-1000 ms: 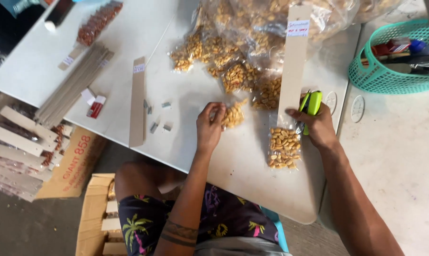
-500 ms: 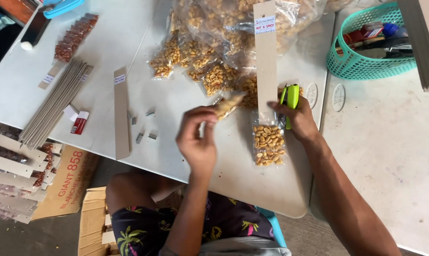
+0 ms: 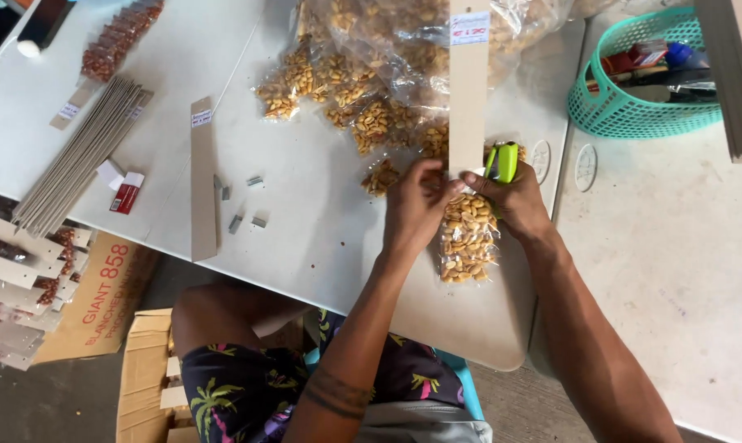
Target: Stapling small bags of nuts onto a cardboard display strip for retail sale.
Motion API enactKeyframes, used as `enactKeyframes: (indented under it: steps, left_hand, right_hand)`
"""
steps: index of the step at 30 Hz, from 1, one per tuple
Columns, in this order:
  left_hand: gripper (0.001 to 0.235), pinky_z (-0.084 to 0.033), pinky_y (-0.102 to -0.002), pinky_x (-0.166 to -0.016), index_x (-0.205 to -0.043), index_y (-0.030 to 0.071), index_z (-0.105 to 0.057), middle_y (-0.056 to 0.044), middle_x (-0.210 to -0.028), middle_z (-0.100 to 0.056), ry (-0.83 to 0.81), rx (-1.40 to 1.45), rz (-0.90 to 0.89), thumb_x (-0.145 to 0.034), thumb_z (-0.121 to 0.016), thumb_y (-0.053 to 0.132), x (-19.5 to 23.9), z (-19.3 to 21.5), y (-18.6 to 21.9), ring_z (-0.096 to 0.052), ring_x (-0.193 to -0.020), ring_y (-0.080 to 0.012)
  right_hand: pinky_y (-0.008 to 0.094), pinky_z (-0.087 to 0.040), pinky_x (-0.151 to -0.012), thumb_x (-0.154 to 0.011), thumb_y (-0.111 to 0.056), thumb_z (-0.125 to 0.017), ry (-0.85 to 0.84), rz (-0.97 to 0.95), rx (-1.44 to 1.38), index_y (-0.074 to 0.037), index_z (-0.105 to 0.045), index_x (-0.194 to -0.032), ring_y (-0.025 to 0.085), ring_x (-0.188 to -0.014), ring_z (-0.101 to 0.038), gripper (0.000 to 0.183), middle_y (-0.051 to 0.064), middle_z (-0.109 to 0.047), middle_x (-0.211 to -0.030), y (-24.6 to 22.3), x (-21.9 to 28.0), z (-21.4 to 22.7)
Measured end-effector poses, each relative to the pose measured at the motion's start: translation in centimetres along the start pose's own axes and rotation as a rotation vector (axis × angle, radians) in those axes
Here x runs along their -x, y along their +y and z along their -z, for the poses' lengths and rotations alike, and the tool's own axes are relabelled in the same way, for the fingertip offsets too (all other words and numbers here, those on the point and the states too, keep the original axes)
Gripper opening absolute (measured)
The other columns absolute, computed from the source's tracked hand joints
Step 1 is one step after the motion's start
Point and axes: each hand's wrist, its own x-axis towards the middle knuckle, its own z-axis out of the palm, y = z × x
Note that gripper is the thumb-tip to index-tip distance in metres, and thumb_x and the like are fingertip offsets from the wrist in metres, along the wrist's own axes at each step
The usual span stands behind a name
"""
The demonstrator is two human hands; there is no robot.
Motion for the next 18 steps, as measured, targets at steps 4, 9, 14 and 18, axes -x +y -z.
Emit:
enactKeyframes:
  steps: [4,9,14,18]
  left_hand:
    - [0.028,-0.060,-0.035,-0.075,-0.102,0.016,-0.075,-0.005,-0.087,-0.076,-0.023,-0.064,0.102,-0.078,-0.085,0.027,-0.6,-0.3,-0.5,-0.076,-0.087,-0.0221]
    - [0.024,-0.059,-0.029,-0.070,-0.099,0.007,-0.074,-0.011,-0.084,-0.077,0.000,0.188,0.078,-0.079,-0.086,0.006,-0.5,-0.4,-2.3,-0.073,-0.078,-0.0156]
    - [0.019,-0.057,-0.028,-0.070,-0.095,0.008,-0.072,-0.010,-0.082,-0.077,-0.022,0.172,0.076,-0.080,-0.083,0.005,-0.3,-0.4,-1.0,-0.072,-0.077,-0.0145]
    - [0.015,-0.056,-0.028,-0.074,-0.093,0.012,-0.071,-0.005,-0.086,-0.078,-0.036,0.081,0.101,-0.083,-0.082,0.012,-0.2,-0.6,-0.9,-0.073,-0.083,-0.0138]
  right_hand:
    - [0.025,-0.045,-0.065,-0.079,-0.015,-0.093,0.000,-0.005,0.003,-0.006,-0.063,-0.082,0.010,-0.063,-0.057,0.031,0.003,-0.061,-0.071,0.8,-0.2,0.3]
    - [0.029,-0.045,-0.068,-0.083,-0.016,-0.090,-0.048,0.026,0.056,-0.004,-0.063,-0.088,0.013,-0.066,-0.058,0.030,0.005,-0.059,-0.073,0.2,0.2,0.2]
    - [0.028,-0.049,-0.061,-0.085,-0.009,-0.087,-0.017,0.038,-0.044,-0.002,-0.064,-0.089,0.016,-0.058,-0.061,0.025,0.011,-0.063,-0.070,3.3,-1.2,1.3]
    - [0.027,-0.052,-0.068,-0.101,-0.023,-0.068,0.255,0.039,-0.143,-0.003,-0.062,-0.097,0.018,-0.070,-0.068,0.021,0.015,-0.070,-0.082,1.9,-1.2,1.1]
